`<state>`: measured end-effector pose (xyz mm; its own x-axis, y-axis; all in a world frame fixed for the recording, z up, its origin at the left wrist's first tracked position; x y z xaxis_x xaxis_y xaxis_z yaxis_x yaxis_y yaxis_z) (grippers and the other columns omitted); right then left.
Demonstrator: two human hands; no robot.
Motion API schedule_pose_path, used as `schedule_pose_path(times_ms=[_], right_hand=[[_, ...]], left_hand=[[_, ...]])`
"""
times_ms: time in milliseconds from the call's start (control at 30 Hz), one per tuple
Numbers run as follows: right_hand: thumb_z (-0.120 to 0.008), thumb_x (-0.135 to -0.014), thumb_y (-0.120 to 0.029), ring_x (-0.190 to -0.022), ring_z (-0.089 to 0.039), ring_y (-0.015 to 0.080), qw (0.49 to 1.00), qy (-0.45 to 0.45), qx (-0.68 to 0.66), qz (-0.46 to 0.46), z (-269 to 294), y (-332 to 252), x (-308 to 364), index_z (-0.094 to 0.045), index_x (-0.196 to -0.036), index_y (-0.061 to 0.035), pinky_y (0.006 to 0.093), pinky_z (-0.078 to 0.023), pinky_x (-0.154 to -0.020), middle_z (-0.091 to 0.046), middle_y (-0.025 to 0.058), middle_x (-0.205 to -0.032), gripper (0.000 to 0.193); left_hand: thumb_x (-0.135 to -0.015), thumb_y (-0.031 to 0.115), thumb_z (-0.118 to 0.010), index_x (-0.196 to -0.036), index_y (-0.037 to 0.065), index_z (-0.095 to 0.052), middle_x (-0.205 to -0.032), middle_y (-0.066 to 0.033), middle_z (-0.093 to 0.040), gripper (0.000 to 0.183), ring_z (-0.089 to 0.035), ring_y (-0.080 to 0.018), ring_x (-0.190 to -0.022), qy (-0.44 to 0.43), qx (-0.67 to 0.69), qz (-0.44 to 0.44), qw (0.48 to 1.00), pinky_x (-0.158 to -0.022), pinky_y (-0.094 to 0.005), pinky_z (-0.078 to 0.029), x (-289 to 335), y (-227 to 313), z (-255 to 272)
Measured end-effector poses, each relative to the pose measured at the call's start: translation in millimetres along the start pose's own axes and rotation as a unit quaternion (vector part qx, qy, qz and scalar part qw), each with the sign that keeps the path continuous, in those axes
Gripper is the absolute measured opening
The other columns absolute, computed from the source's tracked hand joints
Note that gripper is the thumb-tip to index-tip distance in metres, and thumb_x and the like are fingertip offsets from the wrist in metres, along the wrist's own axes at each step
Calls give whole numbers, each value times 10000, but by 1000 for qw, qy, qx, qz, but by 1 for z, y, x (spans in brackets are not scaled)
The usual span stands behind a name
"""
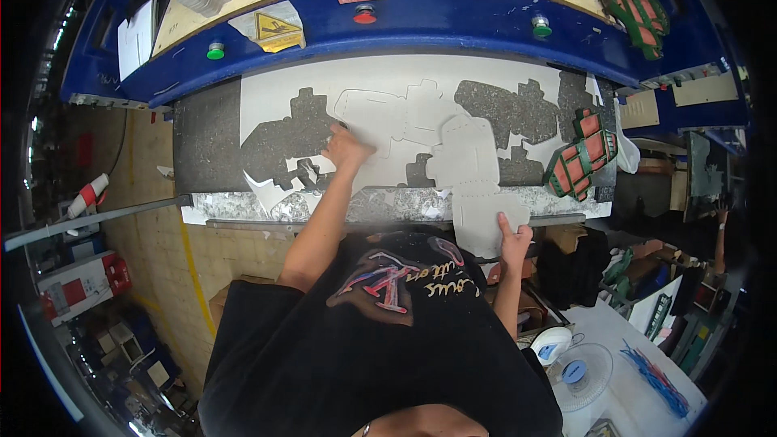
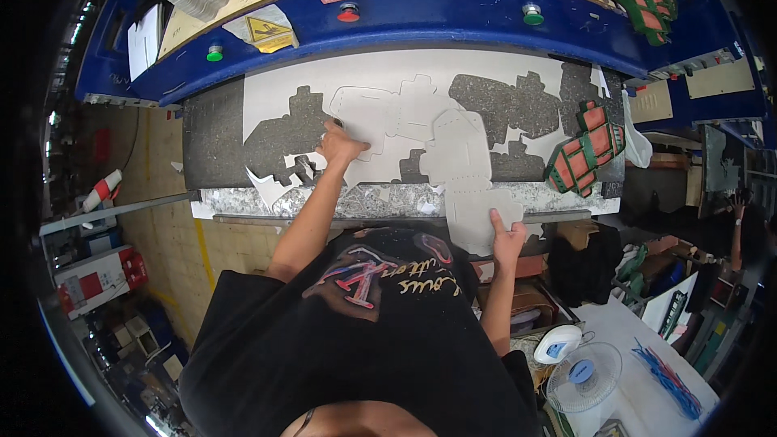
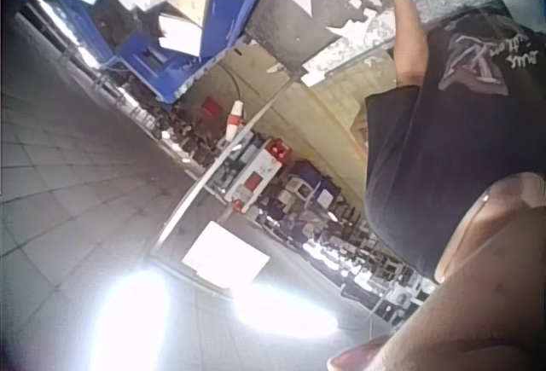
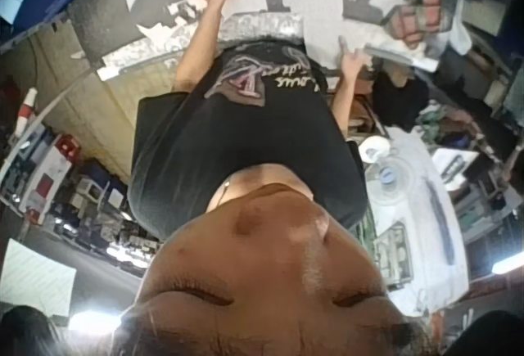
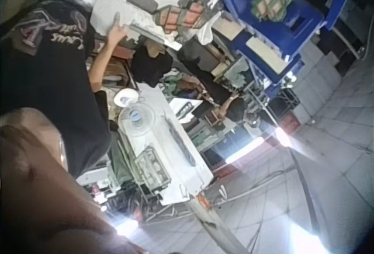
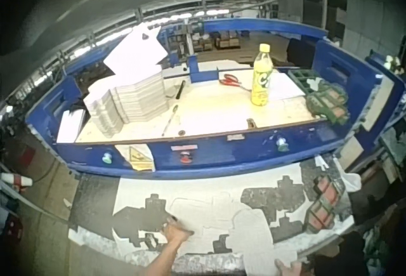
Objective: Using an industrial die-cutting press to cut components from white sheet material.
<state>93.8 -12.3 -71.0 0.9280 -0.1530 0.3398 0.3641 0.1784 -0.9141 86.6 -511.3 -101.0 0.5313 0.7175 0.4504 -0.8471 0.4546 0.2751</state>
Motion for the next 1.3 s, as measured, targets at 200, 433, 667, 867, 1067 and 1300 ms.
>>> schedule_pose_path(times_ms=[200,433,667,867,1067,1300], right_hand=[[-804,-885,-182,-935,-650,150,994,86,-63,1,80,13,-29,-677,-1118,64,307,-512,-856,-710,104,-1070,362],[-801,-886,-179,-941,-670,166,987,103,-118,25,107,8,-49,-671,-1140,65,312,-522,-860,-717,98,-1077,375],[-775,-901,-132,-922,-677,160,984,87,-152,17,77,25,-33,-681,-1144,55,307,-529,-855,-724,94,-1070,321],[-765,-904,-111,-904,-688,161,980,98,-169,17,71,23,-5,-687,-1122,54,311,-543,-837,-728,89,-1051,284],[-831,-855,-201,-875,-627,145,989,135,-41,-31,72,70,-16,-675,-994,35,324,-509,-813,-708,66,-992,316],[-774,-897,-174,-813,-653,134,987,136,-10,82,50,-36,16,-728,-973,57,324,-518,-753,-736,84,-896,248]], left_hand=[[-585,279,-943,-1402,-116,-431,-1263,-236,-658,1042,-627,-339,-1213,-91,125,-14,988,-1069,-478,-435,-55,-35,-24],[-870,169,-793,-1300,-6,-597,-1222,-116,-695,504,-640,-253,-1164,-325,495,15,806,-1036,-381,-478,-30,1,-15],[-879,178,-792,-1480,-34,-350,-1363,-154,-573,776,-536,-261,-1271,-249,670,-130,687,-1115,-384,-384,-38,-6,-3],[-758,-78,-718,-1610,42,-94,-1388,-156,-537,1064,-548,-246,-1239,-288,751,-221,551,-1007,-341,-444,-3,-6,2],[-689,-120,-619,-1402,169,-618,-1501,-221,-478,769,-471,-283,-1397,-81,213,-374,899,-1020,-438,-466,-17,-9,10],[-700,-76,-652,-990,111,-731,-1037,-95,-742,354,-693,-313,-933,321,89,-551,765,-924,-454,-487,87,59,98]])
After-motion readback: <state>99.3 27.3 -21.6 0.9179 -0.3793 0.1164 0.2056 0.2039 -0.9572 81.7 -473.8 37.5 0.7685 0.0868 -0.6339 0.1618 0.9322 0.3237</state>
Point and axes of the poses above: each hand's wrist, its own x-axis away from the middle knuckle, its own z-axis out of the back of the hand, y = z × x, the point moved 10 cm from there along -x, towards the middle knuckle
